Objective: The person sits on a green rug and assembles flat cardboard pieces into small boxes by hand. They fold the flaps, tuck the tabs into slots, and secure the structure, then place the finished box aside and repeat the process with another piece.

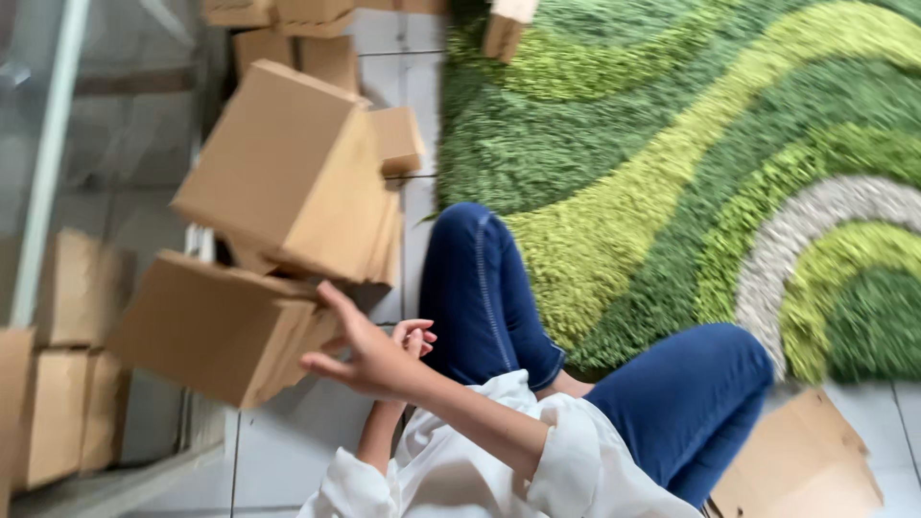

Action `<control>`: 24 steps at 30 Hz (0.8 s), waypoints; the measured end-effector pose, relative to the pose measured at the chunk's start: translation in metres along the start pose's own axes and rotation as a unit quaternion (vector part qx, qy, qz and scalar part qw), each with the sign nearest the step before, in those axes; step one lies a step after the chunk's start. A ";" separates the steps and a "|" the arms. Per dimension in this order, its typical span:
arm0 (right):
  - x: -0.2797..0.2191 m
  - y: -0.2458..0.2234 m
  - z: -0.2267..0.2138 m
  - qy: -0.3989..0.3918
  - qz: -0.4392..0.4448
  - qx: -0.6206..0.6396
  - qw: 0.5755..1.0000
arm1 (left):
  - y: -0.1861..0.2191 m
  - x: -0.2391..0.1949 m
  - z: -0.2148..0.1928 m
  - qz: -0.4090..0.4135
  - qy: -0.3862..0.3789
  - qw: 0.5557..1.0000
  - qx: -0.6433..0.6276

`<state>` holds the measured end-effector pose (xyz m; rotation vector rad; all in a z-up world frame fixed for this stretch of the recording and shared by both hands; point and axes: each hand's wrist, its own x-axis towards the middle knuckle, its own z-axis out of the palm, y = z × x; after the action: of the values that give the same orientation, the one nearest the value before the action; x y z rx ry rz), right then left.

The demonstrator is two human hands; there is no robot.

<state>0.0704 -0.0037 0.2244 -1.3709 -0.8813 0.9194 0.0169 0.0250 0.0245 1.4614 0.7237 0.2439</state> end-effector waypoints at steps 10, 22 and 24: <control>-0.181 -0.028 -0.195 0.292 -0.088 0.134 0.943 | 0.117 -0.006 0.143 0.260 -0.096 0.942 0.188; -0.580 0.308 -0.233 0.801 0.448 -0.097 0.386 | 0.045 -0.150 0.453 0.087 -0.624 0.771 0.091; -0.588 0.322 -0.215 0.783 0.488 -0.068 0.379 | 0.037 -0.177 0.492 -0.058 -0.653 0.714 0.245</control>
<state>0.0247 -0.6314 -0.0914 -2.0249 1.5552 -0.1286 0.1757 -0.4704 0.0859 1.6218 -0.3539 -1.1068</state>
